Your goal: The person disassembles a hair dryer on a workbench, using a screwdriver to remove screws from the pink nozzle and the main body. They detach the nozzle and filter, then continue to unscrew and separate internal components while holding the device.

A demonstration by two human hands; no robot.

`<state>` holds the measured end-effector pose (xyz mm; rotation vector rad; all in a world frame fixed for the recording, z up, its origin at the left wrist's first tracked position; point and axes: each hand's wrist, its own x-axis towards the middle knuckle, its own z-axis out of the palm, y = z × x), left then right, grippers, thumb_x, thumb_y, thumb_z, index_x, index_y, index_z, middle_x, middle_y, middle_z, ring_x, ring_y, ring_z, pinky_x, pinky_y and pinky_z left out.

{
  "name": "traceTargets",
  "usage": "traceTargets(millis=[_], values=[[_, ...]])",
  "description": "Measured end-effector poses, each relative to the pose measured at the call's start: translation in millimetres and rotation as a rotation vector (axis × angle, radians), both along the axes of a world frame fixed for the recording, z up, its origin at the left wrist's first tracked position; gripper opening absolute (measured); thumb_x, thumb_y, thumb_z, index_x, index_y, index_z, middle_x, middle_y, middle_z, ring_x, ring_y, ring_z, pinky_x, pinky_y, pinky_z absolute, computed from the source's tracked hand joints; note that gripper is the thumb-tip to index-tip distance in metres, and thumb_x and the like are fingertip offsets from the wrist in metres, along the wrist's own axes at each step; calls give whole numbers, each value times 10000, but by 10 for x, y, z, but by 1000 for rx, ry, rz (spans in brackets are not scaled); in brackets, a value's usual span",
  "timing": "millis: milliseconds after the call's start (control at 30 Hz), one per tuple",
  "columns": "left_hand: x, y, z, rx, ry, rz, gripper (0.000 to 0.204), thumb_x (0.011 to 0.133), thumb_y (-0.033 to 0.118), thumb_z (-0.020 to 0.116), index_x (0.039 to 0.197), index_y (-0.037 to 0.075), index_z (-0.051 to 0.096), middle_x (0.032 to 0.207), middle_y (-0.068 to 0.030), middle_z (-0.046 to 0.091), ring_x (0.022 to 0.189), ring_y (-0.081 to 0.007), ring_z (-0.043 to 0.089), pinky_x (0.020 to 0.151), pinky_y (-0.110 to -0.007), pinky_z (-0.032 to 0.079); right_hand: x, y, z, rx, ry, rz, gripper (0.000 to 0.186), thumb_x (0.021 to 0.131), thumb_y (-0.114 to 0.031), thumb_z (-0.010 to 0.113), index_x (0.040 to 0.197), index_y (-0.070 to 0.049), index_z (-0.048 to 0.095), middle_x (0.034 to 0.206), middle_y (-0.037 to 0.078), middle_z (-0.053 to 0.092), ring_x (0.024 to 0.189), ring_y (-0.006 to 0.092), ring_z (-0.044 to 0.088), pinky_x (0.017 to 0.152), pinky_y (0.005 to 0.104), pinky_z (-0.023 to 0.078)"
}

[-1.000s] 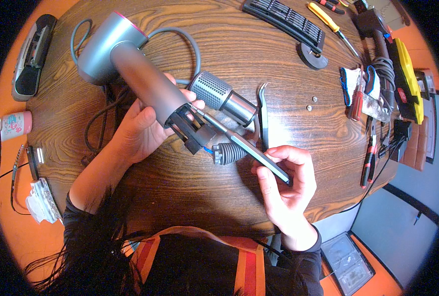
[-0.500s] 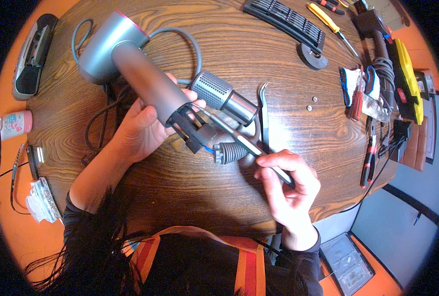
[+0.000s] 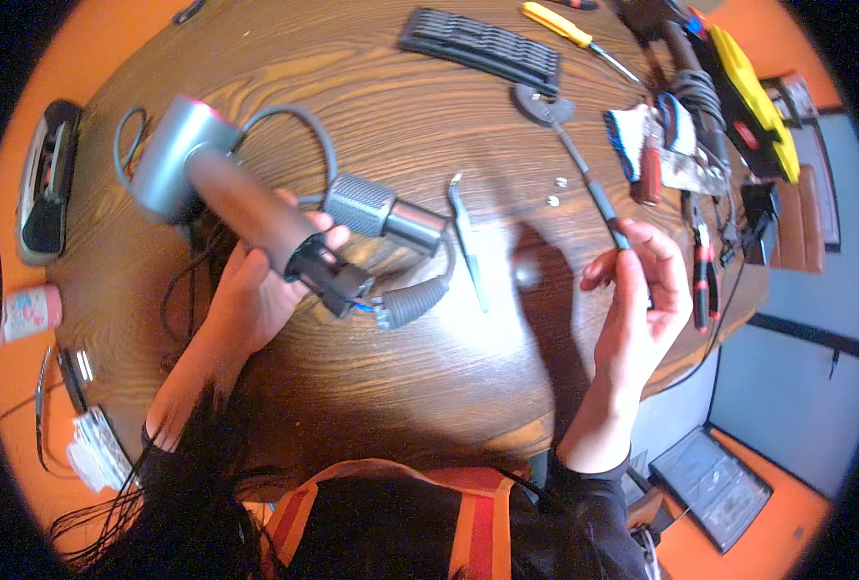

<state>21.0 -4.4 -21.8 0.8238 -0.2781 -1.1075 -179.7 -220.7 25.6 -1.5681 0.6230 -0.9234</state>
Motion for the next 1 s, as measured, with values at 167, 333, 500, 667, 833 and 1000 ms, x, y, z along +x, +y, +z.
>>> traceTargets(millis=[167,333,500,667,833,1000], values=[[-26,5,-3,-17,74,9,637,719,330,704,1225,146,362,1277,-117,427,1212,-304,385,1004,-456,293,-18,-29,-18,172,-369,107,283,894,-148,446,1084,58,487,793,163,585,672,202,575,645,296,479],[-22,-36,41,15,48,9,605,753,259,680,1233,112,342,1303,-183,382,1230,-323,355,1005,-491,290,45,97,-108,182,-457,303,230,891,-120,464,1067,28,477,757,141,589,648,202,578,570,305,496],[-39,-37,59,-9,63,5,551,766,205,663,1209,84,358,1294,-201,385,1225,-329,361,1007,-501,281,76,27,45,283,-388,233,253,910,-211,468,1093,-45,521,714,14,501,577,75,373,559,225,322],[-10,-38,54,-9,87,-23,527,761,206,666,1183,82,375,1283,-197,399,1217,-333,371,1007,-510,275,342,-178,240,292,-331,267,275,952,-259,342,1119,-66,442,956,184,599,767,203,630,462,184,426],[-16,-28,49,2,104,-15,540,748,228,682,1171,90,378,1253,-193,434,1199,-339,393,999,-511,287,656,-656,69,502,-432,79,240,926,-280,413,1013,-57,435,1004,258,570,817,216,632,681,259,542],[-1,-18,25,10,117,-4,559,734,211,699,1176,100,374,1241,-196,448,1183,-355,409,981,-509,313,664,-870,-262,475,-336,105,308,841,-74,564,1125,-14,464,996,107,579,836,122,583,739,215,477]])
